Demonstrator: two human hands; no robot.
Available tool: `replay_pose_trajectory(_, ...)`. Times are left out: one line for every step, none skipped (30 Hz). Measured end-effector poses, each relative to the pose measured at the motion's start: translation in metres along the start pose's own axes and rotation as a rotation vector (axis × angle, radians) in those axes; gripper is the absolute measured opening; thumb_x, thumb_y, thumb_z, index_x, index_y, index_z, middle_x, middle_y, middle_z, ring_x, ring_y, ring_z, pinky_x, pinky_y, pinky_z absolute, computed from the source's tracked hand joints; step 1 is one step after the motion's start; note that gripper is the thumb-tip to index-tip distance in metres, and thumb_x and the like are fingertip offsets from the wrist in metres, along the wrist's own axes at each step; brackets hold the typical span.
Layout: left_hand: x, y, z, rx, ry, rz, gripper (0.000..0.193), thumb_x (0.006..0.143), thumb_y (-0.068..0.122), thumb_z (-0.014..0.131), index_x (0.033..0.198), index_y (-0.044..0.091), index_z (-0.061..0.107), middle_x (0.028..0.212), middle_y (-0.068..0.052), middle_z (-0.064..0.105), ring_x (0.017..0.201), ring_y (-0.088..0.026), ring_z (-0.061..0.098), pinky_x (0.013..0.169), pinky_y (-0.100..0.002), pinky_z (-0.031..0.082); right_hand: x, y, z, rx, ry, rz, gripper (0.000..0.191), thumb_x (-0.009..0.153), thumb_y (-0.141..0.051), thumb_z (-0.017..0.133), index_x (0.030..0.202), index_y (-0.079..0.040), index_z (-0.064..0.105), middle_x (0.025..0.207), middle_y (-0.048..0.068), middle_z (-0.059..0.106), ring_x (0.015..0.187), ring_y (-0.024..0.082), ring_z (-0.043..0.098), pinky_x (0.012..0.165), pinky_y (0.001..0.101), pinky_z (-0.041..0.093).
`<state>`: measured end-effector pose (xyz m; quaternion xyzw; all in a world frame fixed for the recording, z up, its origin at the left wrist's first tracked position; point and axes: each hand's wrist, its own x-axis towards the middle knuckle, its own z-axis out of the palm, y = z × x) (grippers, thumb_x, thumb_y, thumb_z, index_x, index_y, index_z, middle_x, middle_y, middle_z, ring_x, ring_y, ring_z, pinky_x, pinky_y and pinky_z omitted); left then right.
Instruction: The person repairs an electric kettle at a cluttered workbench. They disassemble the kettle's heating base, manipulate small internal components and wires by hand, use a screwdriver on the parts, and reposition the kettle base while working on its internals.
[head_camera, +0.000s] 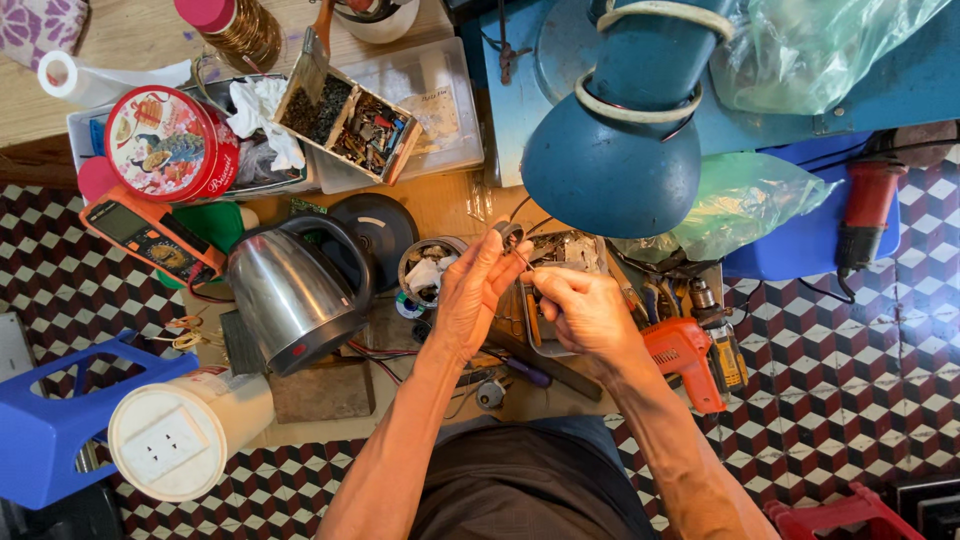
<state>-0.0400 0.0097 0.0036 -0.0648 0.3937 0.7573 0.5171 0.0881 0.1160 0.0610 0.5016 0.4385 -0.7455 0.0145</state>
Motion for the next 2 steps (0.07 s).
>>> replay_pose_trajectory(0.0006, -0.0015, -0.0026, 0.002, 0.004, 0.003, 0.042, 0.101, 0.029, 0.068, 0.131, 0.0, 0.062, 0.124, -0.011, 0.068, 0.121, -0.027, 0.067, 0.107, -0.038, 0.055, -0.001, 0.0003, 0.0011, -0.091, 0.027, -0.039, 0.029, 0.099, -0.024, 0.063, 0.113, -0.004, 0.079, 0.064, -0.001, 0.055, 0.039, 0.005, 0.039, 0.034, 0.0237, 0.026)
replay_pose_trajectory(0.0022, -0.0026, -0.0051, 0.002, 0.01, 0.008, 0.041, 0.101, 0.029, 0.068, 0.13, 0.001, 0.063, 0.124, -0.011, 0.068, 0.121, -0.027, 0.067, 0.107, -0.039, 0.055, -0.0028, 0.0001, 0.0007, -0.215, 0.048, -0.167, 0.027, 0.102, -0.026, 0.063, 0.111, -0.006, 0.08, 0.066, -0.001, 0.056, 0.044, 0.005, 0.041, 0.039, 0.0243, 0.03)
